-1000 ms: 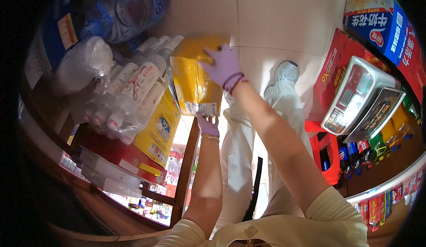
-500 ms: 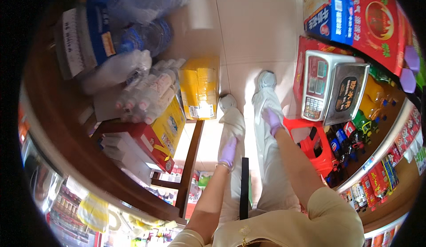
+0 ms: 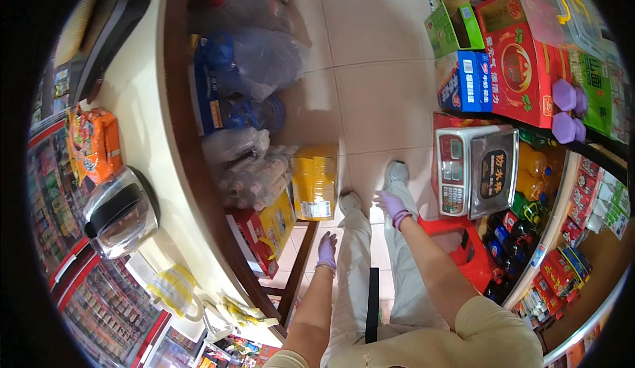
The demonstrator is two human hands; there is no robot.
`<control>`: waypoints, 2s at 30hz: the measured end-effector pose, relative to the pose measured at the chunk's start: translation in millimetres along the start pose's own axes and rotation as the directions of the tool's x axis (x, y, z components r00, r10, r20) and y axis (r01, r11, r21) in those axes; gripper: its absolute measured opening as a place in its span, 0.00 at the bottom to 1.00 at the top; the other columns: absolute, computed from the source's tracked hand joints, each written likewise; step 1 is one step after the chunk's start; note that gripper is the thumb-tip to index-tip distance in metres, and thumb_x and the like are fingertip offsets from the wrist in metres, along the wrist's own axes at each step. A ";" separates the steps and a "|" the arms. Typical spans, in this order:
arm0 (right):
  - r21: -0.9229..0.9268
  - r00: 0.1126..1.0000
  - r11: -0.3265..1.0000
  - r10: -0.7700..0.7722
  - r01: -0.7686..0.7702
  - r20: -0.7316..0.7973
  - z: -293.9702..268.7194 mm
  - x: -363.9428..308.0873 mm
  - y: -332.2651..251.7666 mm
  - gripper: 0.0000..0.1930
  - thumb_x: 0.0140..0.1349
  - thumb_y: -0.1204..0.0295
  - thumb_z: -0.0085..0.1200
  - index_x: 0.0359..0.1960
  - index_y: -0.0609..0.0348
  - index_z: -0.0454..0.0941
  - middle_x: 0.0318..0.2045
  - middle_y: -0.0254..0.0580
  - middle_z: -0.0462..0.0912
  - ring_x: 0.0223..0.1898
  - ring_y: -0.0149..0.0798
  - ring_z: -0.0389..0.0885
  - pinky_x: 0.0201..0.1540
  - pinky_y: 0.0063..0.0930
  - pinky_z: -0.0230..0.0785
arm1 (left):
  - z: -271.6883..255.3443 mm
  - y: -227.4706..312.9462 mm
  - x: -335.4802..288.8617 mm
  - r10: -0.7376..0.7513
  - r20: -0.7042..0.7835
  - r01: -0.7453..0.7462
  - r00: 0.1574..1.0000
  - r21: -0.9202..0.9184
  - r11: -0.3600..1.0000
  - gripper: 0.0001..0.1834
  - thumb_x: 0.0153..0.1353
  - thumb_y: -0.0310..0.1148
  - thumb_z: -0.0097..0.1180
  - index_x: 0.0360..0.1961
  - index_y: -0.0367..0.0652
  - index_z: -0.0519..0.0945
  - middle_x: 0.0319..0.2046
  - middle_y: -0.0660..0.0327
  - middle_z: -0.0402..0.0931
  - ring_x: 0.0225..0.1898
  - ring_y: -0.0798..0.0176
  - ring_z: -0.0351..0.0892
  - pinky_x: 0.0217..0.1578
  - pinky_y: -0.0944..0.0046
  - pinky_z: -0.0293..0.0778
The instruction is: The person removes cooked sausages from a roller grill using tongs and places them into a blue tray. They then walk through the store, open a refrigerator, and place the tray inside. The person proceeds to open a cardboard box of bottled beverages and restocks them into the refrigerator.
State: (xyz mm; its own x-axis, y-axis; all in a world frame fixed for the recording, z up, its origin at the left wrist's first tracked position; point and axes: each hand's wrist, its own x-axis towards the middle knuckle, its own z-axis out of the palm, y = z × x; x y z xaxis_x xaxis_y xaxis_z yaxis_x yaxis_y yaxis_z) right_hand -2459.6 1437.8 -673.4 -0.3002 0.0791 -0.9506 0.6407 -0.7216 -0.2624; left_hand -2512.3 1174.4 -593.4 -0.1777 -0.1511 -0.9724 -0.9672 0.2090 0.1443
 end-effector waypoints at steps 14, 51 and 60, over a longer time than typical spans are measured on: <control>-0.376 0.986 0.912 0.152 -0.164 -0.062 -83.6 -9.2 30.2 0.19 0.68 0.62 0.38 0.53 0.56 0.74 0.41 0.42 0.83 0.37 0.37 0.80 0.41 0.30 0.71 | 28.2 8.0 -8.0 -0.104 0.058 0.102 0.993 0.031 0.994 0.29 0.70 0.55 0.37 0.67 0.54 0.63 0.66 0.66 0.63 0.66 0.63 0.59 0.64 0.58 0.50; -0.700 0.801 0.612 -0.591 0.368 -0.096 89.0 82.7 -69.5 0.33 0.57 0.50 0.57 0.59 0.58 0.71 0.63 0.53 0.67 0.65 0.54 0.60 0.68 0.43 0.50 | 20.9 22.5 190.2 0.020 -0.275 -0.168 0.961 -0.526 0.834 0.48 0.58 0.75 0.22 0.69 0.54 0.59 0.68 0.58 0.58 0.67 0.46 0.60 0.61 0.36 0.62; -0.716 0.590 0.637 -0.706 0.287 -0.392 15.3 -68.7 -94.5 0.31 0.56 0.53 0.59 0.57 0.60 0.72 0.60 0.52 0.69 0.62 0.51 0.65 0.66 0.42 0.52 | 91.1 52.4 30.5 0.081 0.113 -0.024 0.990 -0.439 0.898 0.44 0.63 0.71 0.20 0.71 0.54 0.55 0.70 0.61 0.54 0.68 0.51 0.57 0.66 0.47 0.56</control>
State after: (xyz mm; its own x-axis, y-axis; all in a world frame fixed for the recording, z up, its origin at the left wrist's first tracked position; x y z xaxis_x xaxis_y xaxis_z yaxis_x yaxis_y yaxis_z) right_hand -2510.3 1490.1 -580.7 -0.3526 0.8256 -0.4405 0.8278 0.0557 -0.5583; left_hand -2551.9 1268.7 -632.3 -0.2343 -0.0237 -0.9719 -0.9441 -0.2328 0.2333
